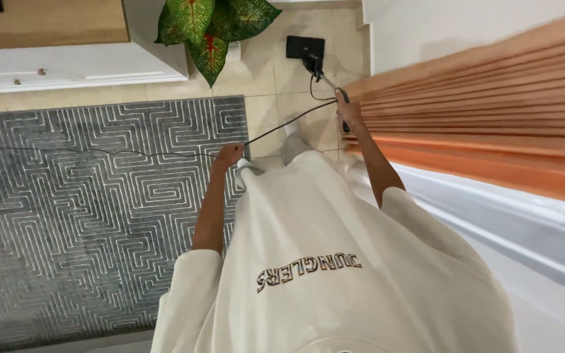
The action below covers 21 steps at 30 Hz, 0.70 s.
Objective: Vacuuming a rug and organizing throw pillows on a sofa.
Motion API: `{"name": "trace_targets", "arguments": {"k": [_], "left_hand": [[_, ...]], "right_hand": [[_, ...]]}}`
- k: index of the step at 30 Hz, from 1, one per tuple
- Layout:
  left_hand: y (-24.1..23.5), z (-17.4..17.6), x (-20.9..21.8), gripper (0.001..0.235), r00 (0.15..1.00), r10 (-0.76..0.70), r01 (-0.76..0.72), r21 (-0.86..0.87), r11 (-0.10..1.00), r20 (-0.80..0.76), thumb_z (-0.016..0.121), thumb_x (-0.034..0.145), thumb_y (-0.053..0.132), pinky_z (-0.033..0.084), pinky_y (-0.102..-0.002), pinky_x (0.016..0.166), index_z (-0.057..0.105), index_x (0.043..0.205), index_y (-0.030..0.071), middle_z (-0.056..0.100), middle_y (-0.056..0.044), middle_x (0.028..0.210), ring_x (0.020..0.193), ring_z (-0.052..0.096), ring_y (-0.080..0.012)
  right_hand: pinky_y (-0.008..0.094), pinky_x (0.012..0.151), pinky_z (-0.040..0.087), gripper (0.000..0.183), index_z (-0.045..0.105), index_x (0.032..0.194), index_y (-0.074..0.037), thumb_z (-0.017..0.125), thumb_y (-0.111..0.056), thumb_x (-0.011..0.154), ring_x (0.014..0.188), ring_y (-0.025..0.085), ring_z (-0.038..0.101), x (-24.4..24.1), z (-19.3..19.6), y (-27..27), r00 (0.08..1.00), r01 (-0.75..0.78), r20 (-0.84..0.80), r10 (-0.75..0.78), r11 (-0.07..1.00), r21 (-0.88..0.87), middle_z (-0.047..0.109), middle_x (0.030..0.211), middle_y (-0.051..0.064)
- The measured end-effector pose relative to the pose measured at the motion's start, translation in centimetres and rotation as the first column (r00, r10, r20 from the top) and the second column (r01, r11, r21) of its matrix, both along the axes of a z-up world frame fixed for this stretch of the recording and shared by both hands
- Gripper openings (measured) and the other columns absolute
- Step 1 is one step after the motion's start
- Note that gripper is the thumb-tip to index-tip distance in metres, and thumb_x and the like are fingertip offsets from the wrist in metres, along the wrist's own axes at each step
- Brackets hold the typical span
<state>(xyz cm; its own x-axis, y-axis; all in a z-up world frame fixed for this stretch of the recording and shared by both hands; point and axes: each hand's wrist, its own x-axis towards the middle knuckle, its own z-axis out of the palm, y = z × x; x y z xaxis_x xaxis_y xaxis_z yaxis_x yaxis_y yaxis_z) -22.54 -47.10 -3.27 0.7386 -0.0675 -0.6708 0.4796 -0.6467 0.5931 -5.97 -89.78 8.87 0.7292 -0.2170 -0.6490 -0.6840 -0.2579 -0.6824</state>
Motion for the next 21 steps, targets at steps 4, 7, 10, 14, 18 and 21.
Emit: {"name": "trace_targets", "arguments": {"k": [4,7,10,14,18,21], "left_hand": [[-2.3,-0.3,1.8,0.051,0.980,0.025,-0.037,0.061,0.997,0.197,0.053,0.098,0.049,0.050,-0.056,0.086,0.072,0.105,0.002,0.069,-0.029,0.106,0.100,0.064,-0.0490],[-3.9,1.8,3.1,0.049,0.986,0.046,-0.059,0.081,0.995,0.161,0.049,0.097,0.047,0.050,-0.057,0.087,0.071,0.105,0.004,0.071,-0.026,0.106,0.101,0.064,-0.0491],[-4.6,0.2,4.7,0.050,0.985,0.002,-0.022,0.111,0.994,0.175,0.047,0.099,0.048,0.050,-0.057,0.088,0.072,0.103,0.005,0.071,-0.026,0.106,0.101,0.065,-0.0486],[-5.2,3.4,5.7,0.052,0.995,0.024,-0.036,0.117,0.992,0.096,0.044,0.102,0.046,0.053,-0.056,0.087,0.069,0.100,0.001,0.072,-0.026,0.101,0.096,0.071,-0.0458],[-3.9,0.8,5.7,0.045,0.979,-0.017,-0.012,0.142,0.990,0.202,0.045,0.099,0.041,0.049,-0.059,0.086,0.073,0.100,0.005,0.069,-0.027,0.103,0.099,0.064,-0.0497],[-3.1,0.0,5.1,0.045,0.967,-0.018,-0.004,0.087,0.996,0.255,0.044,0.102,0.041,0.050,-0.057,0.089,0.072,0.100,0.005,0.070,-0.027,0.106,0.101,0.065,-0.0486]], "right_hand": [[0.038,0.047,0.049,0.066,0.059,0.062,-0.003,0.067,-0.059,0.095,0.047,0.019,0.059,5.4,-1.9,-2.8,0.982,-0.178,0.031,0.187,0.966,-0.185,0.061,0.058,0.009],[0.037,0.050,0.051,0.068,0.061,0.059,-0.002,0.066,-0.060,0.095,0.047,0.020,0.061,8.1,-2.2,-3.5,0.961,-0.231,0.091,0.260,0.941,-0.246,0.062,0.057,0.010],[0.036,0.051,0.053,0.069,0.061,0.059,-0.002,0.067,-0.060,0.094,0.048,0.018,0.063,10.6,-2.8,-4.0,0.956,-0.241,0.100,0.277,0.931,-0.272,0.064,0.057,0.009],[0.038,0.046,0.052,0.068,0.057,0.058,-0.004,0.065,-0.061,0.095,0.045,0.019,0.060,11.6,-1.4,-3.2,0.964,-0.245,0.064,0.258,0.955,-0.167,0.061,0.055,0.009],[0.040,0.044,0.049,0.073,0.052,0.058,-0.002,0.060,-0.063,0.098,0.042,0.024,0.052,11.7,-1.5,-2.6,0.963,-0.268,-0.018,0.269,0.946,-0.183,0.055,0.054,0.012],[0.038,0.043,0.048,0.068,0.055,0.061,-0.004,0.065,-0.061,0.095,0.043,0.018,0.057,10.4,-2.9,-3.1,0.980,-0.195,0.023,0.198,0.977,-0.084,0.058,0.057,0.008]]}}
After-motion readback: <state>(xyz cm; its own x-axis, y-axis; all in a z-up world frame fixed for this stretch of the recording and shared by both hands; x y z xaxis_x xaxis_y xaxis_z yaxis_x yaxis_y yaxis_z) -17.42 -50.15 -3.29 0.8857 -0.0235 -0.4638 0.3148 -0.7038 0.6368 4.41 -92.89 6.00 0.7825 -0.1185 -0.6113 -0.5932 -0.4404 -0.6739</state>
